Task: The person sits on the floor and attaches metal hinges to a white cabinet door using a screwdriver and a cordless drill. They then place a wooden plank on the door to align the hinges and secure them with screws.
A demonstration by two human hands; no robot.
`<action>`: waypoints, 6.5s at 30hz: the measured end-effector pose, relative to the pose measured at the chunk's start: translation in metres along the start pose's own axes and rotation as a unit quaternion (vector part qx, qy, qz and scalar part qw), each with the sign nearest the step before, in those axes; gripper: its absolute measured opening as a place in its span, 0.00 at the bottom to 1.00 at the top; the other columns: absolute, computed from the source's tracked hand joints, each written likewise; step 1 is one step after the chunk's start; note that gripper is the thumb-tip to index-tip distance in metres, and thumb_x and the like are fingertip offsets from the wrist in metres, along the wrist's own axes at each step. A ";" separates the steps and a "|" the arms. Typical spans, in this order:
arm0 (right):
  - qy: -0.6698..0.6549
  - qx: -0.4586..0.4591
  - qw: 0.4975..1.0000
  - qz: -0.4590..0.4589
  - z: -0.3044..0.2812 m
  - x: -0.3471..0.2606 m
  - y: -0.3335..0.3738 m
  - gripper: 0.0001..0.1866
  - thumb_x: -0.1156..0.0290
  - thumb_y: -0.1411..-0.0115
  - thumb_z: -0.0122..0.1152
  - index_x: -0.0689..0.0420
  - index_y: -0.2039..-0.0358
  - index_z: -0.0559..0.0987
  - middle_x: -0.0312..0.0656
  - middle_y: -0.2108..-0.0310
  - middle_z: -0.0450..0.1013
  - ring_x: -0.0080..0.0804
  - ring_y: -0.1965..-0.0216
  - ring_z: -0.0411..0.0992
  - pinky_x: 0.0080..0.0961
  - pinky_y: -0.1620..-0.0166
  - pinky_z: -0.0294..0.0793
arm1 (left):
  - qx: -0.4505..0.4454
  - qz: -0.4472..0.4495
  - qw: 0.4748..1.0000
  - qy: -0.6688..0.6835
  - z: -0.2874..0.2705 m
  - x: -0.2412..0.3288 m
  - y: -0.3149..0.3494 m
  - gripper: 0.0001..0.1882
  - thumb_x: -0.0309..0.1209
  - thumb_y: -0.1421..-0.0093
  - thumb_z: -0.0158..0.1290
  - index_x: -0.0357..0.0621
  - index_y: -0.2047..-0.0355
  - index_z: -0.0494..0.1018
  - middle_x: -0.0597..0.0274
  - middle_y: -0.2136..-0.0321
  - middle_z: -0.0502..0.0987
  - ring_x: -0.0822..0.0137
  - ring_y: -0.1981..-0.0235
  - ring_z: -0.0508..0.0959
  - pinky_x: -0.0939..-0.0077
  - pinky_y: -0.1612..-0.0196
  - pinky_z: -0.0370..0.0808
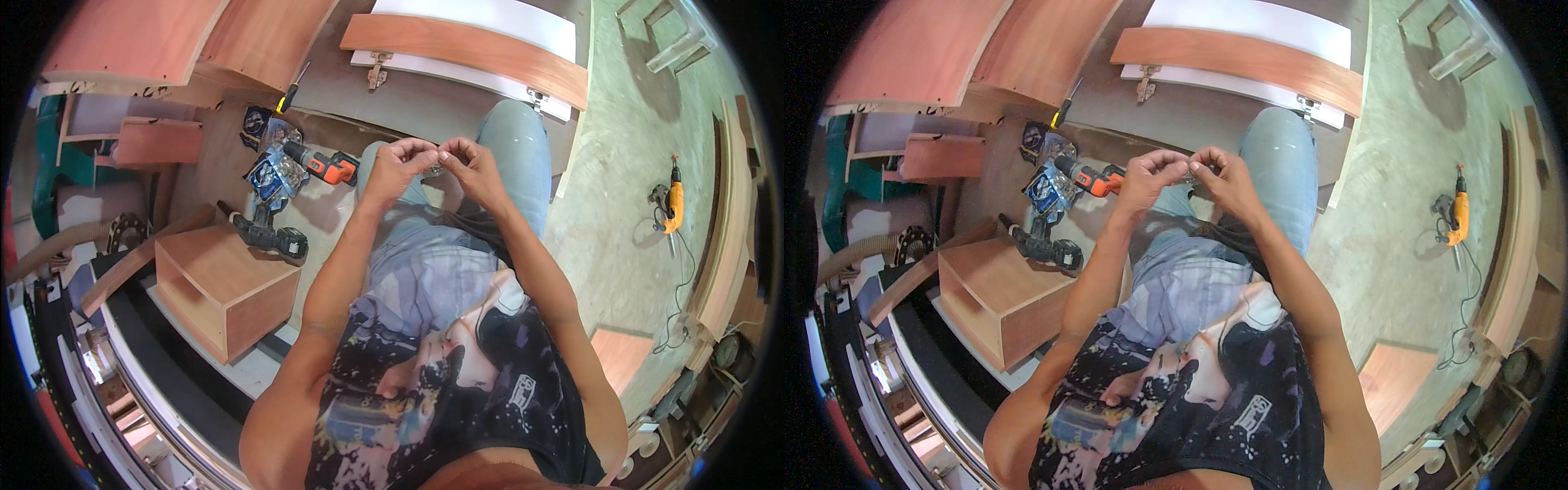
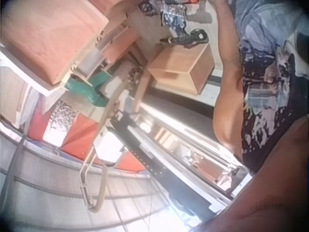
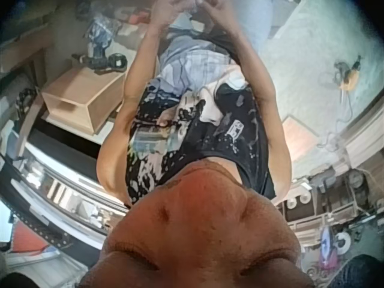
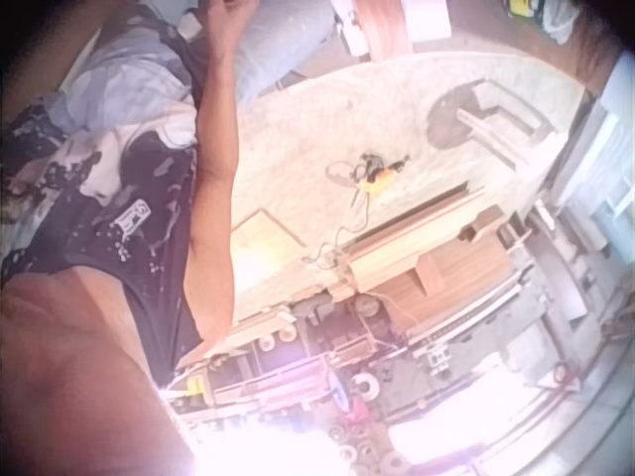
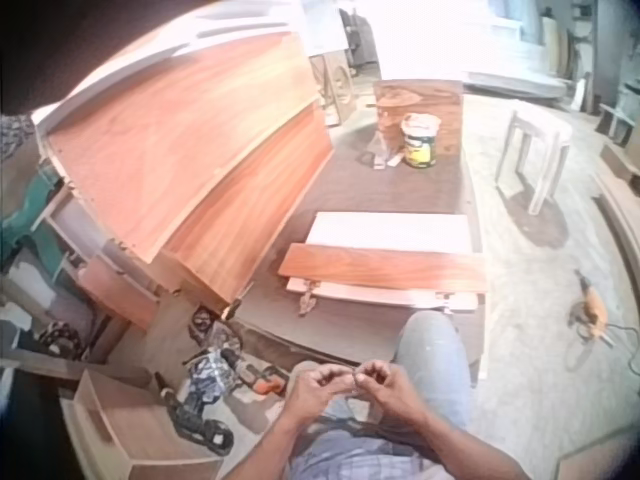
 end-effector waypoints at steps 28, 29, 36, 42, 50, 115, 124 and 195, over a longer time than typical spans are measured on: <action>-0.195 0.028 0.980 0.020 0.085 0.011 -0.095 0.08 0.68 0.33 0.53 0.60 0.65 0.73 0.33 0.71 0.70 0.18 0.73 0.68 0.18 0.68 0.72 | 0.280 0.108 0.941 0.159 -0.066 -0.051 -0.066 0.03 0.24 0.36 0.51 0.38 0.63 0.69 0.64 0.71 0.75 0.75 0.74 0.74 0.80 0.71 0.73; -0.215 0.015 0.975 0.047 0.094 0.014 -0.110 0.09 0.67 0.33 0.53 0.59 0.65 0.73 0.33 0.72 0.70 0.18 0.73 0.68 0.17 0.68 0.72 | 0.275 0.098 0.936 0.195 -0.079 -0.052 -0.073 0.03 0.24 0.36 0.50 0.38 0.62 0.68 0.64 0.71 0.74 0.76 0.74 0.74 0.80 0.72 0.73; -0.425 -0.008 0.877 0.224 0.170 0.065 -0.230 0.04 0.69 0.39 0.50 0.53 0.70 0.70 0.32 0.77 0.66 0.18 0.81 0.60 0.16 0.80 0.59 | 0.294 0.036 0.893 0.339 -0.190 -0.063 -0.146 0.04 0.25 0.35 0.51 0.41 0.62 0.67 0.63 0.73 0.73 0.75 0.79 0.72 0.83 0.78 0.71; -0.302 0.076 0.901 0.302 0.233 0.136 -0.337 0.05 0.69 0.41 0.52 0.55 0.72 0.73 0.34 0.79 0.66 0.20 0.83 0.58 0.19 0.82 0.58 | 0.340 -0.016 0.939 0.042 -0.301 -0.093 -0.225 0.03 0.23 0.37 0.52 0.39 0.64 0.69 0.61 0.73 0.76 0.72 0.77 0.76 0.80 0.76 0.73; 0.163 0.082 0.946 0.267 0.221 0.179 -0.402 0.13 0.65 0.43 0.56 0.62 0.65 0.80 0.50 0.67 0.78 0.44 0.65 0.75 0.36 0.60 0.73 | 0.187 -0.062 0.914 -0.354 -0.378 -0.114 -0.303 0.07 0.28 0.46 0.58 0.38 0.68 0.79 0.46 0.70 0.81 0.49 0.65 0.81 0.60 0.60 0.76; -0.516 0.003 0.845 0.140 0.097 -0.041 -0.174 0.19 0.81 0.41 0.61 0.60 0.51 0.68 0.43 0.58 0.73 0.32 0.57 0.77 0.24 0.55 0.82 | 0.233 0.121 0.961 -0.084 -0.119 0.080 0.062 0.14 0.27 0.44 0.54 0.37 0.56 0.74 0.61 0.66 0.76 0.71 0.67 0.76 0.72 0.58 0.74; -0.609 -0.026 0.792 0.002 0.042 -0.103 -0.140 0.15 0.76 0.39 0.62 0.58 0.53 0.71 0.42 0.60 0.76 0.28 0.61 0.77 0.21 0.61 0.80 | 0.193 0.160 0.967 -0.048 -0.031 0.090 0.080 0.21 0.25 0.44 0.53 0.32 0.49 0.70 0.54 0.59 0.77 0.71 0.69 0.77 0.72 0.61 0.76; -0.263 -0.214 0.912 0.232 0.145 -0.098 -0.142 0.25 0.51 0.49 0.71 0.60 0.62 0.79 0.47 0.57 0.76 0.33 0.55 0.74 0.31 0.49 0.73 | 0.316 0.385 0.833 -0.241 -0.103 0.042 -0.008 0.24 0.29 0.47 0.62 0.44 0.50 0.69 0.53 0.55 0.71 0.60 0.57 0.76 0.68 0.57 0.76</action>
Point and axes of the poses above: each hand's wrist, its own y-axis away from the middle knuckle, its own z-axis out of the palm, x = y × z, the point moved 5 cm from there along -y, towards the middle knuckle
